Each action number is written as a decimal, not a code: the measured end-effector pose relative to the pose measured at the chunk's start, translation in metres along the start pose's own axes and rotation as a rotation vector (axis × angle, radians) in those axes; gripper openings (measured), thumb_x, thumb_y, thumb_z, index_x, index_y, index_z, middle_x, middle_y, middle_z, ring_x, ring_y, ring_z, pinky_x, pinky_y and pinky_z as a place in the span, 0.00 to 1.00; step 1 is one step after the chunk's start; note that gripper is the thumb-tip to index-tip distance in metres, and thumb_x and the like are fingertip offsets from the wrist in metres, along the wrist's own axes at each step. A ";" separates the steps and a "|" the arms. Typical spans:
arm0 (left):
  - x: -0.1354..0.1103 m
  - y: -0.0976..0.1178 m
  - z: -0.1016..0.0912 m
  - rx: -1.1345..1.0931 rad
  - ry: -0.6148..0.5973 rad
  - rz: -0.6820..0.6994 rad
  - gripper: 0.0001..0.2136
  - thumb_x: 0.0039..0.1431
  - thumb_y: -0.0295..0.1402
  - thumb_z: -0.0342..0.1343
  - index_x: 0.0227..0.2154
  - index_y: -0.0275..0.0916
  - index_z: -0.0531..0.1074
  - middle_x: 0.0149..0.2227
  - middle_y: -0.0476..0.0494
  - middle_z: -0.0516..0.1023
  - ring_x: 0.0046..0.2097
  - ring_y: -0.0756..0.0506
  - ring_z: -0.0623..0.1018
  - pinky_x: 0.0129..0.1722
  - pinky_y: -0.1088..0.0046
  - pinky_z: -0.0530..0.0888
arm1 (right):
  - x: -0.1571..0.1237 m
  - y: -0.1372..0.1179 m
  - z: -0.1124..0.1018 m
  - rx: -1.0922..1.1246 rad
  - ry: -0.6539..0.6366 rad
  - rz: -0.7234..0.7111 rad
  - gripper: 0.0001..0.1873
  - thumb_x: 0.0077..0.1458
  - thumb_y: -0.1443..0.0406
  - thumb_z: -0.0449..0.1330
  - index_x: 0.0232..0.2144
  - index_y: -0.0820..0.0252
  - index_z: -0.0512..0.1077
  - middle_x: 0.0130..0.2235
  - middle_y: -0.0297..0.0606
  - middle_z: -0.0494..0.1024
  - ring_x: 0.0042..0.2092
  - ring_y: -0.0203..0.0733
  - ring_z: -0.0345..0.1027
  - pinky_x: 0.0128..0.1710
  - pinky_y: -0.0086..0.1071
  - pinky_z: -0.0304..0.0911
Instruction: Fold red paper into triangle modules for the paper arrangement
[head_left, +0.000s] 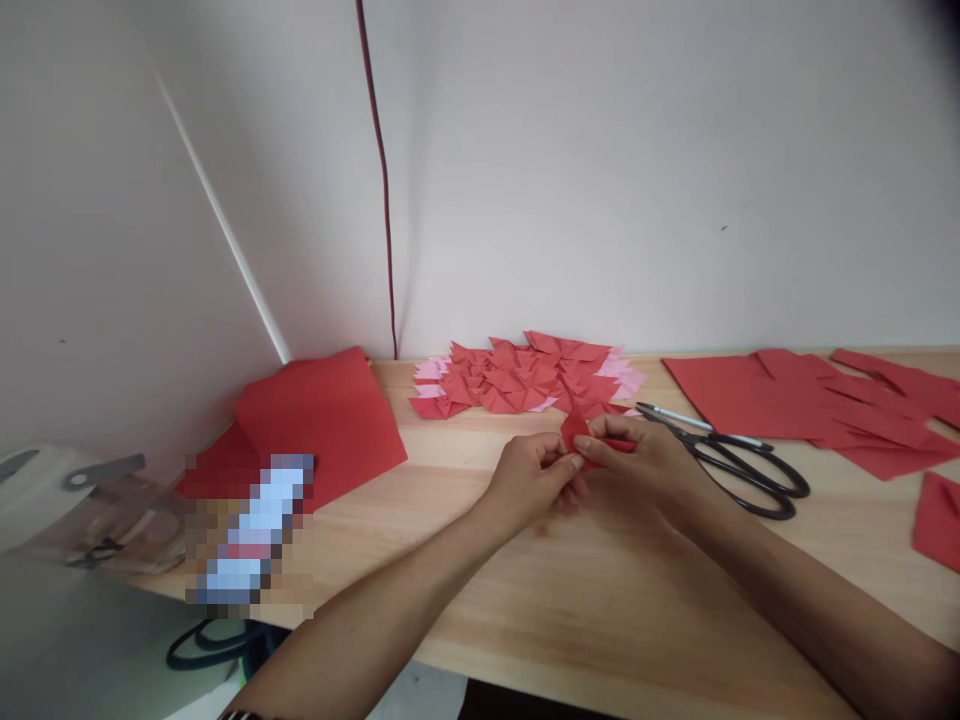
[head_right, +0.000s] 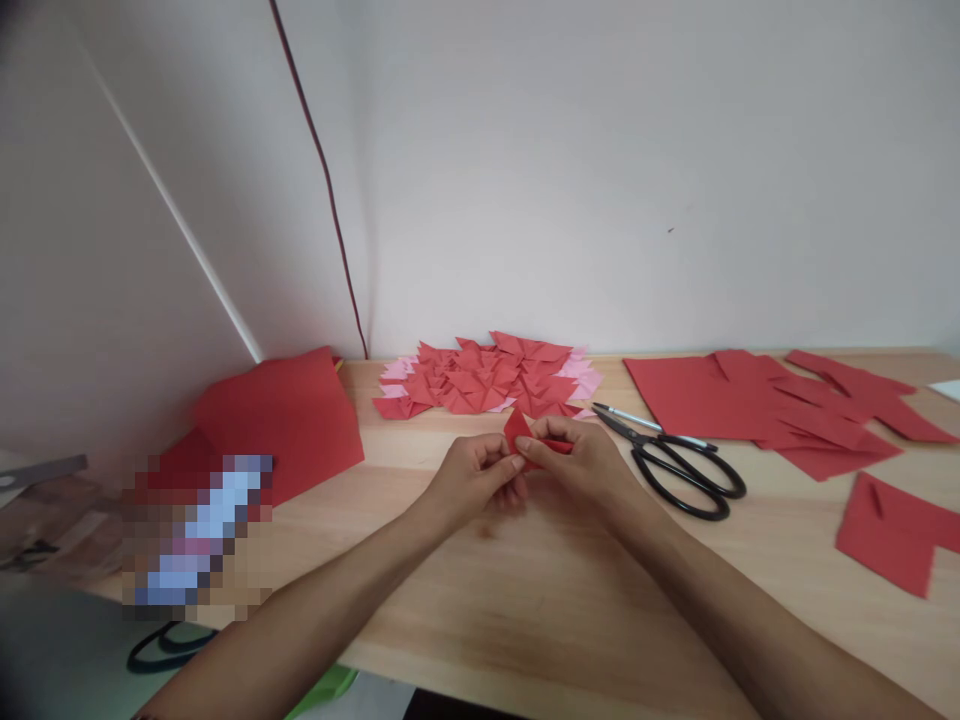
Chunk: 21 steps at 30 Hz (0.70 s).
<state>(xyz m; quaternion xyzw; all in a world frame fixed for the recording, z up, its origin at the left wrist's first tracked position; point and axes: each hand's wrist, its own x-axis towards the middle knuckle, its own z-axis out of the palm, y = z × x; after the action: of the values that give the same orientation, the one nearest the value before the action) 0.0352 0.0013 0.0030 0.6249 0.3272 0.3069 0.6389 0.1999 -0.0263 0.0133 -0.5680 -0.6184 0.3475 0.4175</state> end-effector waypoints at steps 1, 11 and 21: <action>0.001 -0.001 0.000 -0.022 -0.007 -0.002 0.13 0.53 0.42 0.56 0.24 0.37 0.65 0.21 0.46 0.74 0.20 0.52 0.71 0.21 0.77 0.67 | 0.000 0.001 0.000 -0.005 0.004 -0.009 0.16 0.54 0.55 0.57 0.21 0.59 0.69 0.24 0.32 0.71 0.27 0.36 0.62 0.28 0.30 0.57; 0.002 -0.003 0.000 -0.231 -0.007 -0.113 0.17 0.47 0.44 0.61 0.22 0.35 0.64 0.22 0.44 0.76 0.19 0.52 0.73 0.18 0.79 0.67 | 0.004 0.009 -0.007 0.084 -0.046 0.104 0.25 0.56 0.46 0.52 0.19 0.59 0.65 0.20 0.29 0.62 0.23 0.34 0.54 0.24 0.30 0.52; 0.003 -0.002 0.000 -0.234 0.046 -0.084 0.15 0.49 0.42 0.60 0.25 0.34 0.66 0.23 0.43 0.77 0.21 0.51 0.74 0.19 0.78 0.68 | 0.006 0.015 -0.001 0.187 -0.106 0.152 0.21 0.50 0.47 0.60 0.25 0.59 0.70 0.19 0.28 0.64 0.21 0.31 0.53 0.21 0.28 0.46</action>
<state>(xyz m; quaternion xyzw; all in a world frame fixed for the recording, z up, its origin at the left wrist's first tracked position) 0.0370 0.0031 0.0008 0.5245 0.3296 0.3305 0.7121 0.2071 -0.0185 0.0004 -0.5526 -0.5597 0.4638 0.4077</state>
